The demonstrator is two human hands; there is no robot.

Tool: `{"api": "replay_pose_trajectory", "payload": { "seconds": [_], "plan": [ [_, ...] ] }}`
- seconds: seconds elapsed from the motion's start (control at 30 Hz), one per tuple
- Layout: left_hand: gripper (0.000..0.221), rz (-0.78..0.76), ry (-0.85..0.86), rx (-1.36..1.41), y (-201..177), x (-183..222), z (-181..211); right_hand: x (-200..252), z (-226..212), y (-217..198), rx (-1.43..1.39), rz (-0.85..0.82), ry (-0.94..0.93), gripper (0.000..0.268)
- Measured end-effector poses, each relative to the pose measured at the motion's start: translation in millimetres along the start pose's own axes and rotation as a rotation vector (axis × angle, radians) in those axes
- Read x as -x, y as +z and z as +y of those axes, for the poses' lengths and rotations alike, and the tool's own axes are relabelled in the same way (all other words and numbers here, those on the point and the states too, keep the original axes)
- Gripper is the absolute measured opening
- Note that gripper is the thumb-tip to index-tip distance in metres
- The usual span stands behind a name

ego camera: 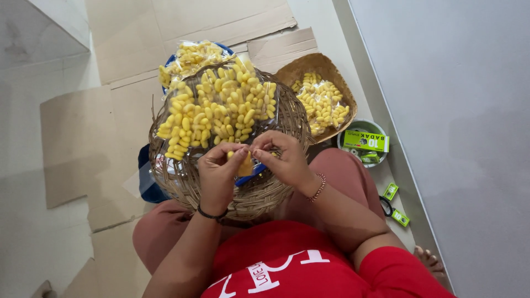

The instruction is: Processing and sorting yellow cocoons using a small hand stapler while sitting on the floor.

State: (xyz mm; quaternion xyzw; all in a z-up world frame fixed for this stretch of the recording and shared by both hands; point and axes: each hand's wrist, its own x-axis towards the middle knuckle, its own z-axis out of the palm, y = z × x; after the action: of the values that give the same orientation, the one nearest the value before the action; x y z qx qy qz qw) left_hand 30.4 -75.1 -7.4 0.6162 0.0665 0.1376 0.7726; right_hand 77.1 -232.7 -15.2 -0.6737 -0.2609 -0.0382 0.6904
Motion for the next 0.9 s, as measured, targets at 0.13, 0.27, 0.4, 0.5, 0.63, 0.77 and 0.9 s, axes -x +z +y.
{"api": "replay_pose_trajectory", "payload": {
  "seconds": [0.13, 0.27, 0.4, 0.5, 0.63, 0.77, 0.9],
  "plan": [
    [0.009, -0.024, 0.020, -0.053, -2, 3, -1, -1, 6, -1, -0.054, -0.009, -0.005, 0.019],
    [0.008, -0.023, 0.000, -0.034, -1, 4, -1, -1, 8, -2, 0.040, -0.009, -0.053, 0.013],
    [0.011, -0.028, -0.050, 0.097, -13, 4, -22, 0, 11, -1, 0.067, -0.012, -0.118, 0.016],
    [0.012, 0.011, -0.076, 0.144, -10, 3, -14, 1, 7, 5, 0.039, -0.017, -0.126, 0.015],
    [0.018, 0.025, -0.098, 0.153, -9, 3, -10, 1, -1, 8, 0.091, 0.001, -0.143, 0.018],
    [0.023, 0.055, -0.136, 0.200, -9, 3, -17, 3, -4, 9, 0.120, 0.022, -0.168, 0.018],
    [0.014, 0.053, -0.116, 0.175, -7, 4, -21, 3, 2, 6, 0.151, 0.052, -0.212, 0.018]
  ]
}}
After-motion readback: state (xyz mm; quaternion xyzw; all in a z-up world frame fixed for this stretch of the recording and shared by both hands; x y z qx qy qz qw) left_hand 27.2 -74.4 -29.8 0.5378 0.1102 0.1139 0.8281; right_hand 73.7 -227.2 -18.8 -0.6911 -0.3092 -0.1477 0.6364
